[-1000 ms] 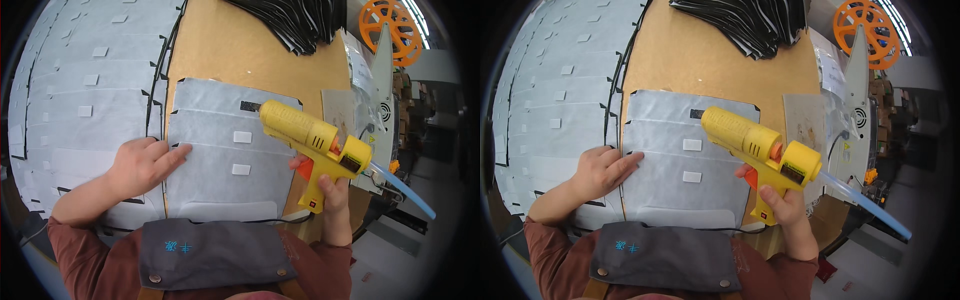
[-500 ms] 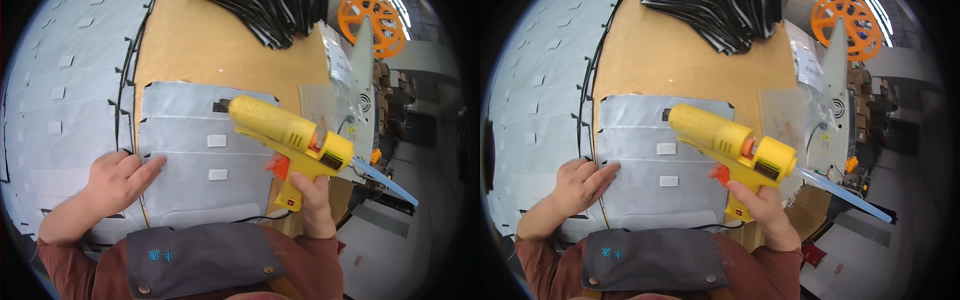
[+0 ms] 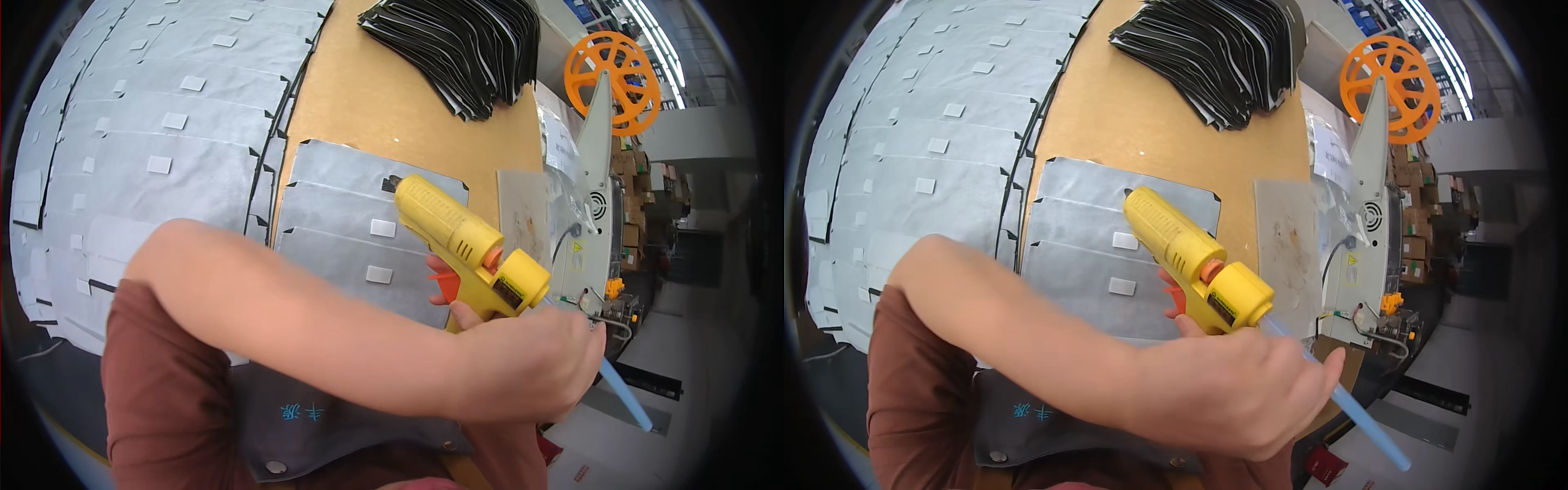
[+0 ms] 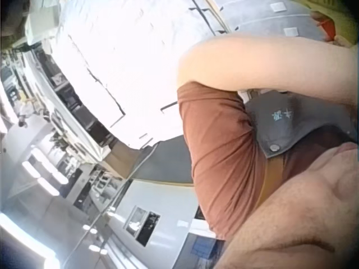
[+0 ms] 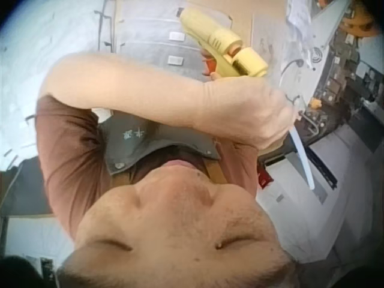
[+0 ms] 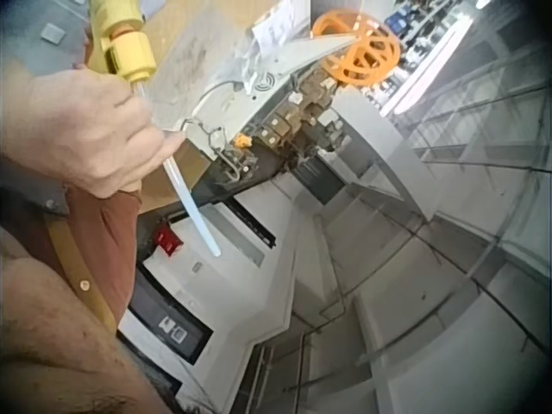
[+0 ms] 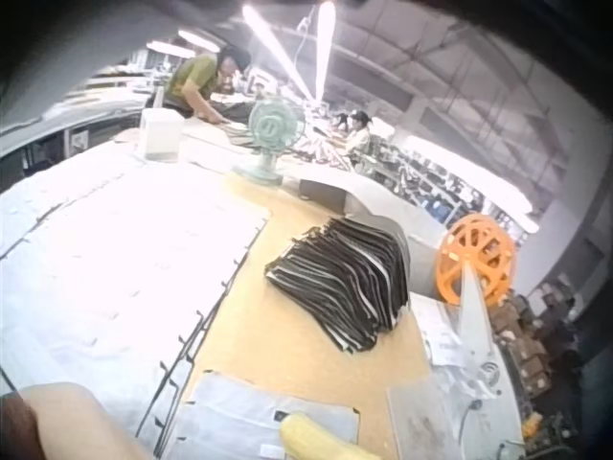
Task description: The person uses a yellow hot glue gun to apply adhesive to small black rectangular patches on large grey fabric panels. They then pick up small white rectangular pieces and press them onto the glued areas to secure them. The process is repeated for multiple patches on the panels.
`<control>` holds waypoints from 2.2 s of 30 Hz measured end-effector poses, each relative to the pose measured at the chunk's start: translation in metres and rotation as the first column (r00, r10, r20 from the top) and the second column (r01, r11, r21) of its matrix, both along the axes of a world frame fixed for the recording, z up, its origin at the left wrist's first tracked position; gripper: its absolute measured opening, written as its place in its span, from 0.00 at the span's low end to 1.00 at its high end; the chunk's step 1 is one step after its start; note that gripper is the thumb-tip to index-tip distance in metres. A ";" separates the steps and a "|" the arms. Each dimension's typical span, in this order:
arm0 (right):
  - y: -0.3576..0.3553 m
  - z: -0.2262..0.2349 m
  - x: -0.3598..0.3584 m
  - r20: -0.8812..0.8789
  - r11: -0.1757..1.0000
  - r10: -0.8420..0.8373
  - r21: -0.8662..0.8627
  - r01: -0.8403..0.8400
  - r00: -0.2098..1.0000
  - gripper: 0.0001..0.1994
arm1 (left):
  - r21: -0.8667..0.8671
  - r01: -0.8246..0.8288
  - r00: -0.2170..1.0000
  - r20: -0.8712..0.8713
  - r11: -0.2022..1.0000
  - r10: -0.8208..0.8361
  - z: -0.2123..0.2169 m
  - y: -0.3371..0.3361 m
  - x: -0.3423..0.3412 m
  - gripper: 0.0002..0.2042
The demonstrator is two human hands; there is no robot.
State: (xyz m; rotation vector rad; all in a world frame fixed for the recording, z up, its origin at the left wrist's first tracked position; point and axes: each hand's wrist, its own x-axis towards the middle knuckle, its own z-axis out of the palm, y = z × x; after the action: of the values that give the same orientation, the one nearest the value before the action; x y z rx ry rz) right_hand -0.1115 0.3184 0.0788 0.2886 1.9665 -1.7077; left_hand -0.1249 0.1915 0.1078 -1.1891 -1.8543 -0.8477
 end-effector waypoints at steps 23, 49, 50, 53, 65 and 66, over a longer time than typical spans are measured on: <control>0.024 -0.008 -0.036 -0.356 0.995 -0.100 -0.051 0.087 0.929 0.30 | -0.558 -0.207 0.923 0.161 0.804 0.349 -0.140 -0.174 -0.030 0.16; 0.041 -0.021 -0.028 -0.145 0.995 0.091 -0.029 -0.097 0.985 0.27 | -0.511 -0.246 0.845 0.302 0.823 0.440 -0.148 -0.172 -0.032 0.24; 0.043 -0.023 -0.028 -0.147 0.994 0.097 -0.038 -0.103 0.984 0.27 | -0.518 -0.239 0.847 0.302 0.821 0.437 -0.147 -0.170 -0.033 0.24; 0.041 -0.025 -0.029 -0.136 0.993 0.105 -0.032 -0.111 0.985 0.28 | -0.522 -0.237 0.846 0.304 0.819 0.438 -0.147 -0.172 -0.032 0.24; 0.041 -0.033 -0.030 -0.109 0.996 0.063 -0.049 -0.068 0.992 0.27 | -0.524 -0.214 0.842 0.329 0.825 0.427 -0.147 -0.173 -0.032 0.25; 0.042 -0.033 -0.029 -0.119 0.996 0.060 -0.054 -0.067 0.991 0.28 | -0.527 -0.212 0.842 0.330 0.823 0.428 -0.147 -0.173 -0.032 0.25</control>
State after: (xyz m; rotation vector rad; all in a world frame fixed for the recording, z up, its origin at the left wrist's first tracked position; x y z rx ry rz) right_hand -0.1402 0.3601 0.0455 0.1065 1.9829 -1.7727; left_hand -0.1568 0.0187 -0.0393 -0.9435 -2.6639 -0.4931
